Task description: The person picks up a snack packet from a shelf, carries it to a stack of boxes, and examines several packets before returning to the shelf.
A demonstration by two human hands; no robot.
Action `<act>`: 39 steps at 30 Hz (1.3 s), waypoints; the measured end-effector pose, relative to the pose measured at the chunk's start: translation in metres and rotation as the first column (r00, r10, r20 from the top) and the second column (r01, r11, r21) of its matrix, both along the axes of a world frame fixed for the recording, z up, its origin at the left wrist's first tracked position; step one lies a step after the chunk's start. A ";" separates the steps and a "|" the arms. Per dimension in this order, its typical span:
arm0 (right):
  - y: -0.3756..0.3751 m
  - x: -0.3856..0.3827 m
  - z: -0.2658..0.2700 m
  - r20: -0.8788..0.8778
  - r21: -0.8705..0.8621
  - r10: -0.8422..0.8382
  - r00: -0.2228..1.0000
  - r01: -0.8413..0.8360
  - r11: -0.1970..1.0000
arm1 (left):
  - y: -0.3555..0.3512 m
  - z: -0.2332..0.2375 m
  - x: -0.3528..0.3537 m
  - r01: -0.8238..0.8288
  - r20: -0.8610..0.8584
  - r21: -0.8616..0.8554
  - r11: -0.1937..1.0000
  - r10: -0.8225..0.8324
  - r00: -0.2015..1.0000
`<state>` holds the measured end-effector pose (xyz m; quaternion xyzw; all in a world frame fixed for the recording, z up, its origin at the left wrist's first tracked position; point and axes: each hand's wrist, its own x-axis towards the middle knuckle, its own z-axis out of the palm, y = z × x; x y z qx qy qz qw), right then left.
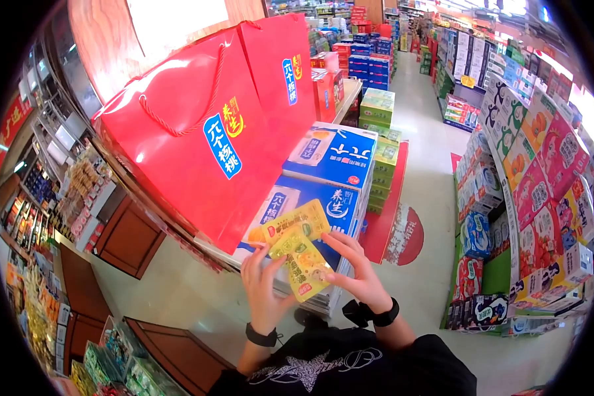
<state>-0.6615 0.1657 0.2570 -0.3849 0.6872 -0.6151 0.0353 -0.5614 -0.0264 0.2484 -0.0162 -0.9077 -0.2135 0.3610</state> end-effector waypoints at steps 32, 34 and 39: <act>0.024 0.031 0.034 -0.120 0.024 0.335 0.935 -0.334 0.942 | 0.009 0.012 0.022 0.042 -0.086 0.431 0.901 -0.005 0.996; 0.024 0.031 0.034 -0.117 0.039 0.370 0.922 -0.368 0.929 | 0.015 0.015 0.028 0.044 -0.135 0.487 0.872 0.025 0.991; 0.021 0.039 0.029 -0.148 0.049 0.453 0.879 -0.451 0.891 | 0.023 0.002 0.051 -0.004 -0.084 0.689 0.725 0.084 0.993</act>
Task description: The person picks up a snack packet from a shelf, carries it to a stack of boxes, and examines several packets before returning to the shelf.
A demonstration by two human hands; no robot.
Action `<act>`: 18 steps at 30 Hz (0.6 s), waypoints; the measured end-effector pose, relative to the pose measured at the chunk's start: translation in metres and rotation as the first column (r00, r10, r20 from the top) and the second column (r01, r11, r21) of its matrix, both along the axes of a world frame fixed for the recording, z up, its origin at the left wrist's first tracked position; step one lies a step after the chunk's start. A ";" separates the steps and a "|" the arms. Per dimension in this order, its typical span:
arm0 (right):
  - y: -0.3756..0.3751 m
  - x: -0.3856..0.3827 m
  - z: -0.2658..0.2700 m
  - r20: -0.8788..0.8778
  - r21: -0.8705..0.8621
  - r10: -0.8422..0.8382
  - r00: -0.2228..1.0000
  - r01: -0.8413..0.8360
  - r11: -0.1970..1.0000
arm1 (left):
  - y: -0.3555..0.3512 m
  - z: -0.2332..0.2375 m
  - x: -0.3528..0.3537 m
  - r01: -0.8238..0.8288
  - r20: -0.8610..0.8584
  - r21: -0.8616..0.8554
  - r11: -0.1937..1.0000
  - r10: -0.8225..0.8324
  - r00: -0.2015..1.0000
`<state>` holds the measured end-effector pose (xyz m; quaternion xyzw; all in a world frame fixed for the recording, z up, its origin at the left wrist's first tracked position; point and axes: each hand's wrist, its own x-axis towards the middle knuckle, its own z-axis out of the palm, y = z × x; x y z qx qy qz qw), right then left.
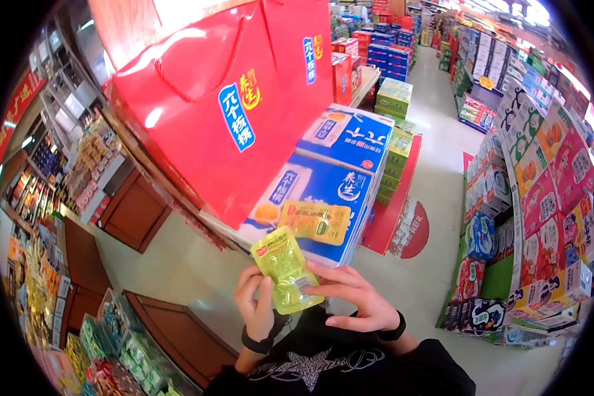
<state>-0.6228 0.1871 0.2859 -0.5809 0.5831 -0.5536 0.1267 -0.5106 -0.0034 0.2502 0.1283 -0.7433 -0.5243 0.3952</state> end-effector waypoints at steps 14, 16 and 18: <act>-0.014 0.018 -0.025 0.172 0.174 0.221 0.960 -0.250 0.952 | 0.022 -0.008 0.048 -0.094 0.169 0.082 0.992 0.079 0.982; -0.019 0.020 -0.025 0.182 0.116 0.187 0.965 -0.210 0.971 | 0.022 -0.012 0.050 -0.129 0.149 0.010 0.992 0.126 0.981; -0.024 0.021 -0.028 0.211 0.141 0.210 0.955 -0.243 0.960 | 0.022 -0.013 0.052 -0.099 0.126 -0.010 0.995 0.100 0.987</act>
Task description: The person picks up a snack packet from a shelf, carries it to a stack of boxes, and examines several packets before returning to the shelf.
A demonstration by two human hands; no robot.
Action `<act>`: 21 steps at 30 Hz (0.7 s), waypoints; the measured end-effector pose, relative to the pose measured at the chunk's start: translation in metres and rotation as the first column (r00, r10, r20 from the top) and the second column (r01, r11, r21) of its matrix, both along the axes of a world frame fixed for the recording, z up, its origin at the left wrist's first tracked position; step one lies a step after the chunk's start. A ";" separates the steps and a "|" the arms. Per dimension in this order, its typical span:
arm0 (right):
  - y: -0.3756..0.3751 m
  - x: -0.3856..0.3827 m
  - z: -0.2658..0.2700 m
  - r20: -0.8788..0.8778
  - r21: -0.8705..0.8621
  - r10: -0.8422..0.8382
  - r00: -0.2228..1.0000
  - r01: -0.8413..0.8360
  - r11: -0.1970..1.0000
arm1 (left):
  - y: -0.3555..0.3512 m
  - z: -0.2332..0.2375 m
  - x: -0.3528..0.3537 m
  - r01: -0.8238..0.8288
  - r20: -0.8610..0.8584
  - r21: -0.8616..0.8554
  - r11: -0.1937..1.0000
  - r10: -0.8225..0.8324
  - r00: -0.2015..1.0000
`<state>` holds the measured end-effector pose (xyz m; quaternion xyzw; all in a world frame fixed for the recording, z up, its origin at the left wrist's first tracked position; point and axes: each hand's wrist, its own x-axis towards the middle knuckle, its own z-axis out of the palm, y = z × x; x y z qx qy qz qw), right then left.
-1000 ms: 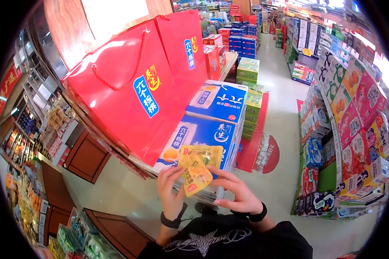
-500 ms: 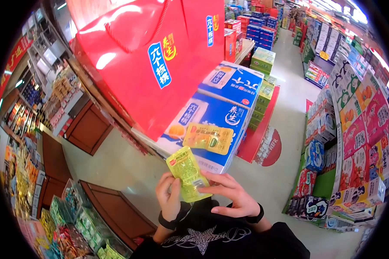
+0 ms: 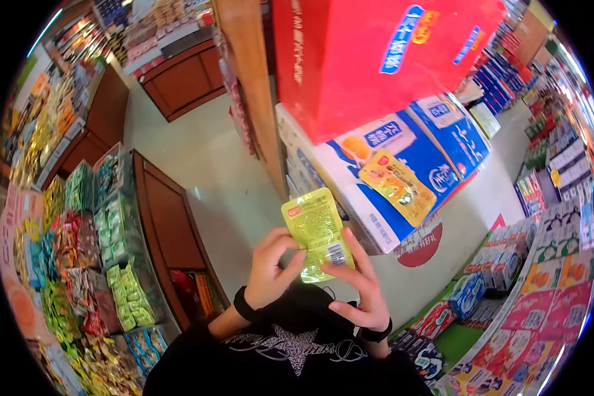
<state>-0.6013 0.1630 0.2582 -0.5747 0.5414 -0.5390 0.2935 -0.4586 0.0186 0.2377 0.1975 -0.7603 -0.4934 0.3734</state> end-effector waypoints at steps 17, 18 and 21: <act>-0.107 0.075 -0.024 0.249 0.175 0.126 0.960 -0.173 0.969 | -0.054 -0.008 0.105 -0.434 -0.041 -0.063 0.899 0.432 0.901; -0.119 0.084 -0.024 0.198 0.186 0.181 0.963 -0.218 0.958 | -0.057 -0.008 0.117 -0.505 -0.080 0.032 0.862 0.506 0.859; -0.166 0.123 -0.010 0.092 0.157 0.397 0.913 -0.407 0.900 | -0.070 -0.009 0.159 -0.613 -0.116 0.165 0.773 0.632 0.766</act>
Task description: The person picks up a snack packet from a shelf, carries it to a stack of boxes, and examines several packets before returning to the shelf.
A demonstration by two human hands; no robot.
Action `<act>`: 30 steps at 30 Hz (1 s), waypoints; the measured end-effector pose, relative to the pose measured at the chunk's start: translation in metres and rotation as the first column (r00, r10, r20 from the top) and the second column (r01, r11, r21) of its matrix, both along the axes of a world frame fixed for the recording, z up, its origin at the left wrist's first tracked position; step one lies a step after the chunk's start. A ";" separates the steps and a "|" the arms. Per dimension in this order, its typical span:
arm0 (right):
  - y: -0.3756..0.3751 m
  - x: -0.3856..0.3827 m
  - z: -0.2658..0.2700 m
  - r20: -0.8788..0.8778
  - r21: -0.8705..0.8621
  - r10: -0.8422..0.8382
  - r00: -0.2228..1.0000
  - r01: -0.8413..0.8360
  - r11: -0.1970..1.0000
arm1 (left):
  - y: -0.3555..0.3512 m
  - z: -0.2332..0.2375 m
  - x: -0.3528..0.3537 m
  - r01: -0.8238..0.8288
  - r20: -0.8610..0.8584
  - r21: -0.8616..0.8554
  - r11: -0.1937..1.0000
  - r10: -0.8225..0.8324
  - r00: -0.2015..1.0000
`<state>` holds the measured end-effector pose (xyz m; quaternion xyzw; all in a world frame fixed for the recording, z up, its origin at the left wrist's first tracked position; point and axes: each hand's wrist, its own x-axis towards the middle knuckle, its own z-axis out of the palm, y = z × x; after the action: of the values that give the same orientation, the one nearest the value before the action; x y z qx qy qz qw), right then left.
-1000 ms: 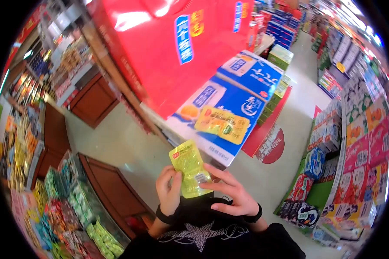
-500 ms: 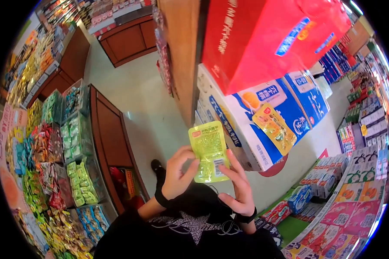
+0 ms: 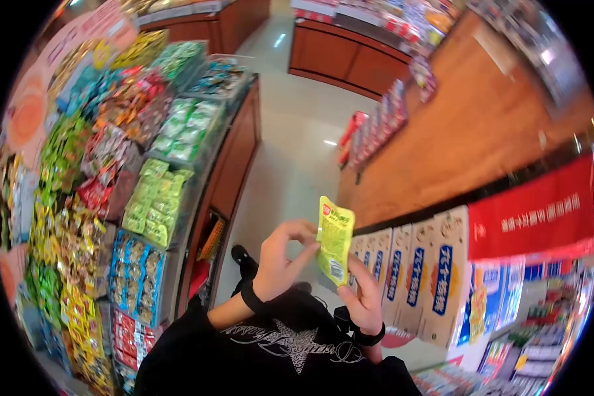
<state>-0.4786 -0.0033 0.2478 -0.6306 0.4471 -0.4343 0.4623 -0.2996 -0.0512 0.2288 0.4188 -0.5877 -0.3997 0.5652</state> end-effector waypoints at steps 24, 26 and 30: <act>-0.154 0.292 -0.002 -0.116 -0.020 0.580 0.807 -0.585 0.811 | -0.016 -0.006 0.259 -0.606 0.022 0.052 0.794 0.606 0.795; -0.158 0.308 -0.004 -0.074 0.019 0.600 0.796 -0.601 0.799 | -0.008 -0.007 0.266 -0.655 0.004 0.101 0.749 0.658 0.753; -0.169 0.330 -0.017 -0.059 0.163 0.743 0.667 -0.728 0.666 | 0.003 -0.013 0.276 -0.720 -0.043 0.233 0.654 0.746 0.664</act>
<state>-0.1487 -0.1722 0.2305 -0.7519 0.2076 -0.1428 0.6092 -0.0240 -0.0486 0.2161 0.6461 -0.2863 -0.2201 0.6725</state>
